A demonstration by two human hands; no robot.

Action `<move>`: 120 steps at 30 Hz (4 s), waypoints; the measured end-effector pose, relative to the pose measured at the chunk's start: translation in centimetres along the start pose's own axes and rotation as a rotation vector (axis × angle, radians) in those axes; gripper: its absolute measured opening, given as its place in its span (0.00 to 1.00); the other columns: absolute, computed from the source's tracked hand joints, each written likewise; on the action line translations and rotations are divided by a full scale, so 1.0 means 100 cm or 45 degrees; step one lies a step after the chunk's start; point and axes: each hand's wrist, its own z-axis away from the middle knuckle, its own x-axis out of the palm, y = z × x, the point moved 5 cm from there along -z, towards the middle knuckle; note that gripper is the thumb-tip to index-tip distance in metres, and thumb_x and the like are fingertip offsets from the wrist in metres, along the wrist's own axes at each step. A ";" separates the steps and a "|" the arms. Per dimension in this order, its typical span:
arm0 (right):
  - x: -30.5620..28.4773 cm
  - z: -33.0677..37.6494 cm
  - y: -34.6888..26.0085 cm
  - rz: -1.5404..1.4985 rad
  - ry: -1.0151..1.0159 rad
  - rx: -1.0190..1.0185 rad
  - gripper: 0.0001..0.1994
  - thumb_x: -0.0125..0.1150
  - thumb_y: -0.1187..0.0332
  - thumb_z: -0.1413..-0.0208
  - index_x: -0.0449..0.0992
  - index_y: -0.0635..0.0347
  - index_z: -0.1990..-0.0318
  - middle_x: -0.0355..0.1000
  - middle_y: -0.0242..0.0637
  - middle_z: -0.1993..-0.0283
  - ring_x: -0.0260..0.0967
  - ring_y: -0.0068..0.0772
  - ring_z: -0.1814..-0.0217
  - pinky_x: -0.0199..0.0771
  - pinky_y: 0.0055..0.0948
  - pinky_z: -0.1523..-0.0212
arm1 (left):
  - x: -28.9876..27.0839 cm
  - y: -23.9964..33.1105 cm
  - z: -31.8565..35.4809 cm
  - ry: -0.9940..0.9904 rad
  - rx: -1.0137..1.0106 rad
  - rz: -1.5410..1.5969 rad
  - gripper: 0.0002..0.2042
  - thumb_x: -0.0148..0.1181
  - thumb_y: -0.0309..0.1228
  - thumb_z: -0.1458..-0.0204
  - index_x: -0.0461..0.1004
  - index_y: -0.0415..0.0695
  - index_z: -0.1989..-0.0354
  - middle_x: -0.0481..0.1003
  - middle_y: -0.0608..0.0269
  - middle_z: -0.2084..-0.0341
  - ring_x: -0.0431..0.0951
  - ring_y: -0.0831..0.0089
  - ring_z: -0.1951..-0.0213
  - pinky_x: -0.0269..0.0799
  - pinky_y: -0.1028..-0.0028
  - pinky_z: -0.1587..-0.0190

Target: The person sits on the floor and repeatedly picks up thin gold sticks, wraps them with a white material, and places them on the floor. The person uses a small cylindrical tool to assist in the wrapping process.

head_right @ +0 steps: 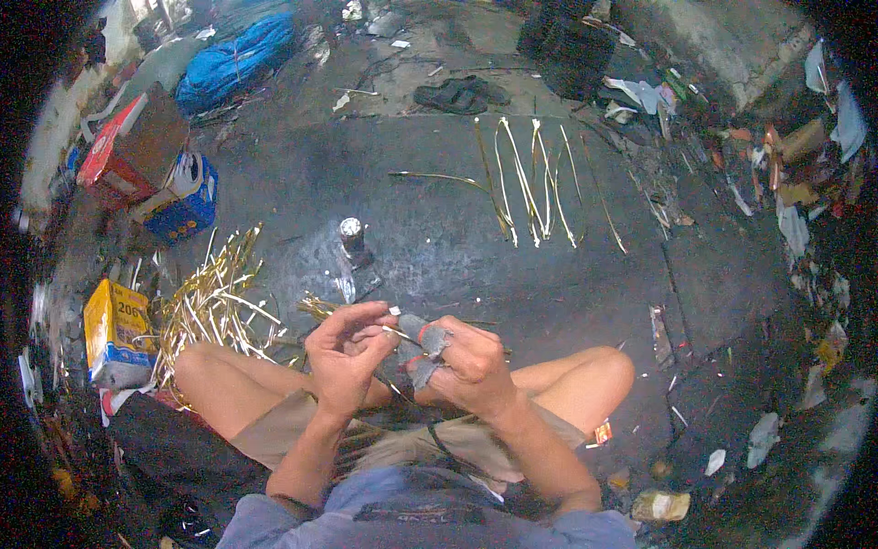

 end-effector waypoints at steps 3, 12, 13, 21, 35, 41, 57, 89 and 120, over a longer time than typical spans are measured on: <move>0.000 -0.011 -0.012 0.045 0.039 -0.150 0.13 0.75 0.70 0.65 0.77 0.62 0.70 0.74 0.40 0.68 0.74 0.41 0.72 0.74 0.35 0.74 | 0.003 -0.018 0.003 0.042 -0.172 0.463 0.12 0.65 0.15 0.48 0.79 0.35 0.54 0.80 0.58 0.60 0.80 0.75 0.56 0.77 0.76 0.51; 0.008 -0.033 -0.024 0.140 0.032 -0.289 0.13 0.74 0.70 0.64 0.76 0.61 0.71 0.72 0.37 0.73 0.73 0.37 0.76 0.73 0.33 0.78 | 0.000 -0.012 -0.016 0.102 -0.101 0.610 0.02 0.67 0.19 0.48 0.80 0.38 0.68 0.78 0.63 0.69 0.75 0.79 0.67 0.70 0.77 0.60; 0.011 -0.032 -0.024 0.135 0.016 -0.270 0.13 0.74 0.70 0.64 0.76 0.61 0.71 0.72 0.37 0.74 0.72 0.37 0.76 0.72 0.33 0.78 | -0.006 -0.009 -0.017 0.108 -0.102 0.581 0.02 0.68 0.20 0.48 0.80 0.38 0.68 0.78 0.64 0.70 0.74 0.79 0.67 0.70 0.77 0.61; 0.023 0.017 -0.008 0.109 -0.163 -0.114 0.10 0.73 0.71 0.59 0.79 0.61 0.69 0.73 0.37 0.74 0.72 0.36 0.78 0.71 0.31 0.79 | -0.112 -0.012 -0.085 0.603 -0.155 0.427 0.05 0.66 0.23 0.47 0.77 0.40 0.73 0.75 0.65 0.77 0.70 0.79 0.76 0.65 0.80 0.70; -0.007 0.145 0.049 -0.112 -0.283 0.596 0.10 0.70 0.72 0.58 0.78 0.64 0.67 0.74 0.40 0.74 0.74 0.45 0.73 0.73 0.37 0.74 | -0.295 -0.173 -0.131 1.176 -0.468 -0.367 0.14 0.73 0.33 0.52 0.78 0.33 0.70 0.79 0.56 0.76 0.76 0.68 0.78 0.70 0.68 0.76; 0.028 0.158 0.109 0.298 -0.452 0.676 0.06 0.64 0.69 0.49 0.73 0.60 0.70 0.70 0.43 0.72 0.72 0.51 0.72 0.73 0.47 0.72 | -0.044 -0.169 -0.147 0.317 0.636 -1.408 0.13 0.69 0.29 0.56 0.78 0.40 0.61 0.76 0.52 0.60 0.74 0.53 0.52 0.69 0.56 0.48; 0.011 0.141 0.136 -0.015 -0.063 1.141 0.14 0.64 0.64 0.44 0.78 0.67 0.56 0.77 0.53 0.61 0.76 0.58 0.62 0.78 0.45 0.62 | 0.179 -0.390 -0.336 -0.523 0.344 -1.549 0.09 0.66 0.30 0.53 0.77 0.41 0.65 0.78 0.57 0.66 0.80 0.61 0.63 0.76 0.65 0.60; -0.018 -0.001 0.060 -0.208 0.177 0.357 0.24 0.72 0.70 0.57 0.78 0.62 0.49 0.76 0.50 0.50 0.75 0.52 0.47 0.75 0.40 0.47 | 0.061 -0.010 -0.055 0.048 0.027 -0.160 0.04 0.66 0.20 0.48 0.81 0.37 0.64 0.79 0.66 0.74 0.76 0.82 0.72 0.72 0.80 0.67; 0.006 -0.041 -0.015 0.011 0.101 -0.049 0.15 0.78 0.70 0.65 0.75 0.65 0.75 0.70 0.39 0.77 0.67 0.33 0.79 0.65 0.30 0.78 | -0.007 -0.012 -0.027 0.117 -0.249 0.749 0.04 0.67 0.22 0.46 0.80 0.38 0.62 0.80 0.63 0.69 0.78 0.78 0.70 0.76 0.77 0.64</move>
